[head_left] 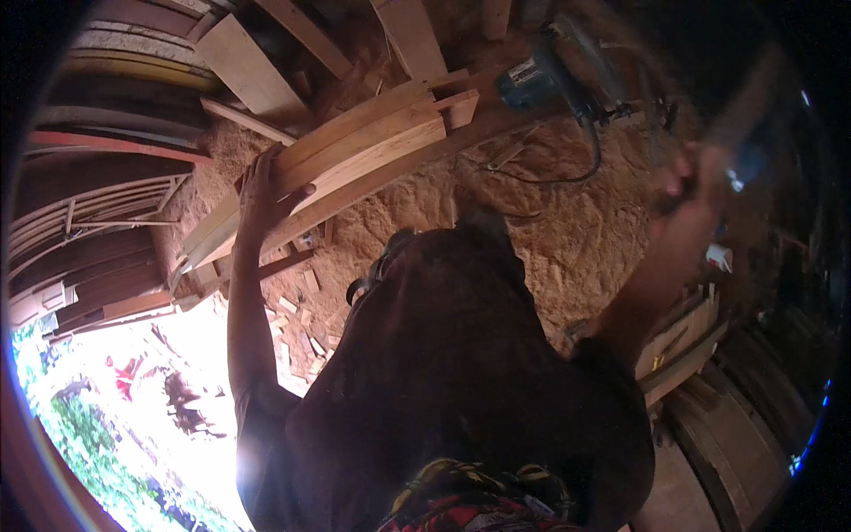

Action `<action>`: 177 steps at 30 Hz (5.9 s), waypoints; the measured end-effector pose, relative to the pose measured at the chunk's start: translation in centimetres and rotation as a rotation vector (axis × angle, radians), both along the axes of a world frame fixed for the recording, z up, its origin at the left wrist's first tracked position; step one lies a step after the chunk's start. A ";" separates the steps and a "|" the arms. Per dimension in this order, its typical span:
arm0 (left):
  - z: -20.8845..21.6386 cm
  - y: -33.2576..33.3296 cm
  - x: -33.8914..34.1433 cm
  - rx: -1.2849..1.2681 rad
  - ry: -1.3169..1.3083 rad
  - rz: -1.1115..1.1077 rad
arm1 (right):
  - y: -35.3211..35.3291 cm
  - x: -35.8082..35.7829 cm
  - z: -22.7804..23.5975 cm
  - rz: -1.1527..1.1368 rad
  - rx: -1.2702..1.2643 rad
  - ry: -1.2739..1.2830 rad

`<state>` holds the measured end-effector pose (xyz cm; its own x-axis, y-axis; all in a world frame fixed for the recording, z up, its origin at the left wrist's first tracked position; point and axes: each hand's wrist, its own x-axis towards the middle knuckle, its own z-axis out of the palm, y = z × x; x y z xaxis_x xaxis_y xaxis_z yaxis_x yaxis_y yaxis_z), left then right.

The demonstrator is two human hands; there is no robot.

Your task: The person uses a handheld circular saw to cut wooden planks on a workbench. They repeatedly position the planks, cut them, and then move the cut pieces aside.

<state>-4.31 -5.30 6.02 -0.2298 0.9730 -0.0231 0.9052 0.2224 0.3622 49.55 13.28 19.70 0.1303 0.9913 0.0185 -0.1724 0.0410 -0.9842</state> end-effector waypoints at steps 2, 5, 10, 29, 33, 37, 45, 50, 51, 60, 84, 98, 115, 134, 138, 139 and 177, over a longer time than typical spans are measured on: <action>-0.9 -1.1 -2.9 0.128 -0.461 0.008 | -3.6 -5.5 -0.2 0.009 -0.200 0.098; 0.6 -0.7 -4.0 0.164 -0.758 0.092 | -7.9 -10.6 -2.4 0.310 -0.296 -0.165; 0.9 -2.4 -9.5 0.066 -0.626 0.163 | -11.9 -18.0 -10.7 0.849 -0.377 -0.065; 1.0 -2.5 -7.9 0.086 -0.506 0.258 | -10.1 -27.8 -15.6 0.794 -0.385 -0.017; 0.0 -3.0 -8.5 0.184 -0.500 0.229 | -9.9 -28.0 -15.2 0.804 -0.412 0.013; 0.3 -2.3 -8.2 0.173 -0.446 0.211 | -9.9 -28.1 -15.0 0.769 -0.447 0.054; 0.4 -2.5 -9.5 0.085 -0.354 0.267 | -9.8 -28.0 -14.4 0.795 -0.455 0.009; 0.8 -2.1 -8.5 0.108 -0.416 0.262 | -9.9 -27.9 -14.5 0.798 -0.454 0.056; 0.9 -2.2 -8.5 0.108 -0.420 0.273 | -9.9 -27.9 -14.6 0.800 -0.447 0.064; 0.4 -2.4 -9.3 0.113 -0.360 0.243 | -9.9 -28.0 -14.6 0.802 -0.432 0.043; -3.0 -0.7 -6.2 0.244 0.049 0.447 | -9.8 -28.1 -15.1 0.799 -0.466 0.051; -0.6 0.1 -2.2 0.292 0.045 0.542 | 9.8 -8.5 -13.8 0.216 0.270 -1.443; 0.1 -0.1 -1.7 0.056 -0.054 0.675 | 9.2 -5.5 -3.8 0.319 -0.319 -0.385; -1.5 0.4 -2.5 0.219 0.015 0.560 | -13.4 -18.4 5.3 0.570 -0.317 -0.460; -1.4 0.5 -2.1 0.232 0.085 0.530 | -13.7 -21.0 5.8 0.602 -0.351 -0.420; -1.5 0.4 -2.3 0.243 0.086 0.524 | -13.7 -21.4 6.0 0.605 -0.362 -0.425; -1.2 0.0 -2.6 0.264 0.063 0.481 | -1.0 -29.4 5.1 0.775 -0.362 -0.286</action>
<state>-6.92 -5.25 4.86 -0.6427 0.7289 0.2359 0.7457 0.5247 0.4106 20.17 12.27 24.78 -0.5386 0.7508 -0.3823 0.2301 -0.3054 -0.9240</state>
